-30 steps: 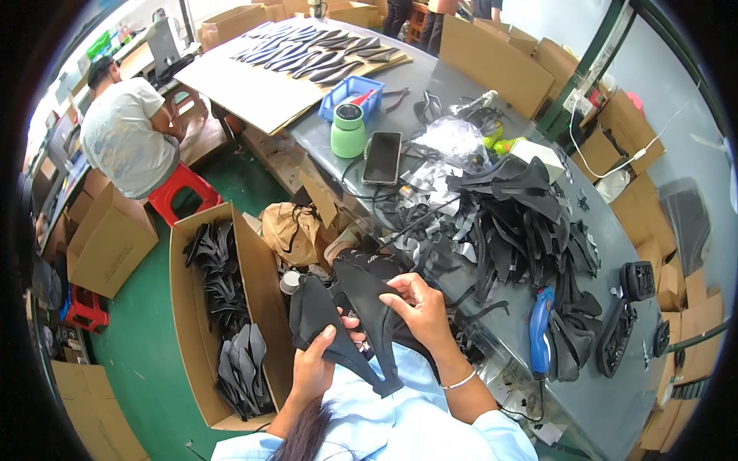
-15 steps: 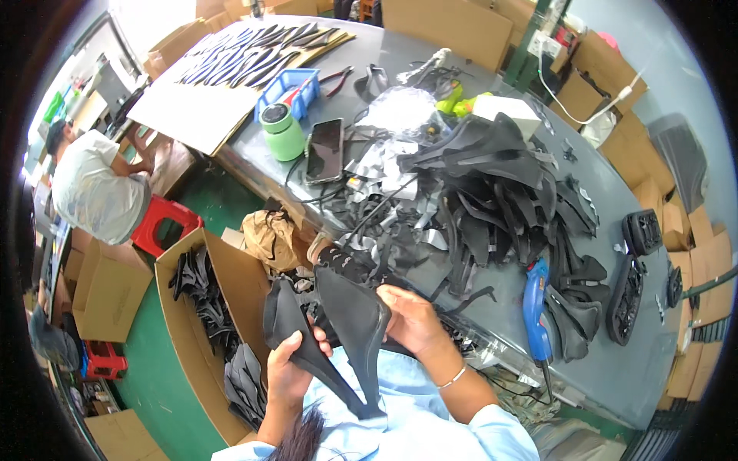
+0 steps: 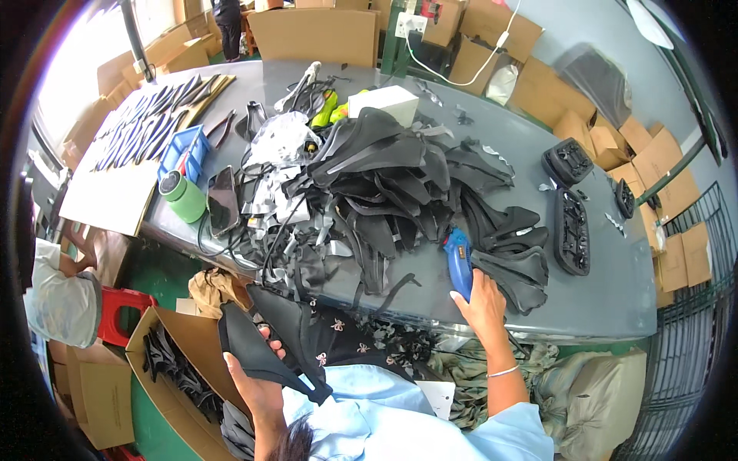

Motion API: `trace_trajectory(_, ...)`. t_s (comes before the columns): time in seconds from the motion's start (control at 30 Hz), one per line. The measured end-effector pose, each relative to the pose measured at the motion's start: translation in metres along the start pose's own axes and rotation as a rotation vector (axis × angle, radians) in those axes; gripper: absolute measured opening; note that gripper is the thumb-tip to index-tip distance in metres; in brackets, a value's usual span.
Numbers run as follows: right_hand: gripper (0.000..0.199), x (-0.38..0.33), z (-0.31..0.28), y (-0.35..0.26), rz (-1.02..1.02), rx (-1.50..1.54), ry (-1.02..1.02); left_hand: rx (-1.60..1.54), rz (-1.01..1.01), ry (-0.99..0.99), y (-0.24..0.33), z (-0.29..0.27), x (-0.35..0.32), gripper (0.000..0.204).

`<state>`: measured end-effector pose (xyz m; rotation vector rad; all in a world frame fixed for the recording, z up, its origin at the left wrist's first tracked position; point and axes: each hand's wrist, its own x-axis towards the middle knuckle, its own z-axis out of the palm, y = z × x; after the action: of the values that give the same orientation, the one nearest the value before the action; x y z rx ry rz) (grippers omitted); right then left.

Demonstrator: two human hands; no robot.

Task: The person uses a blue handheld electric trimmer to cut the edges of black fabric pieces. They pick up individual pieces from a pile on the table, hold them in one hand, and run the trimmer along the edges with the other hand. The person occasionally places the trimmed pieces back onto the table or into a cardboard box.

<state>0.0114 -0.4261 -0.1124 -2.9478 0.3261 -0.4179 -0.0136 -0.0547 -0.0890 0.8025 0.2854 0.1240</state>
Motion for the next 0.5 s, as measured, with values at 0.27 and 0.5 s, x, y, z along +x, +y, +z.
trace_trajectory(0.27, 0.037, -0.017, -0.063, -0.024, 0.368, 1.009, -0.156, -0.002, 0.063, 0.126, 0.002, -0.017, 0.004, 0.057)
trace_trajectory(0.5, 0.053, -0.021, -0.042, -0.108, -0.083, 0.883, -0.366, 0.043, 0.134, 0.045, 0.006, -0.008, 0.009, 0.071)
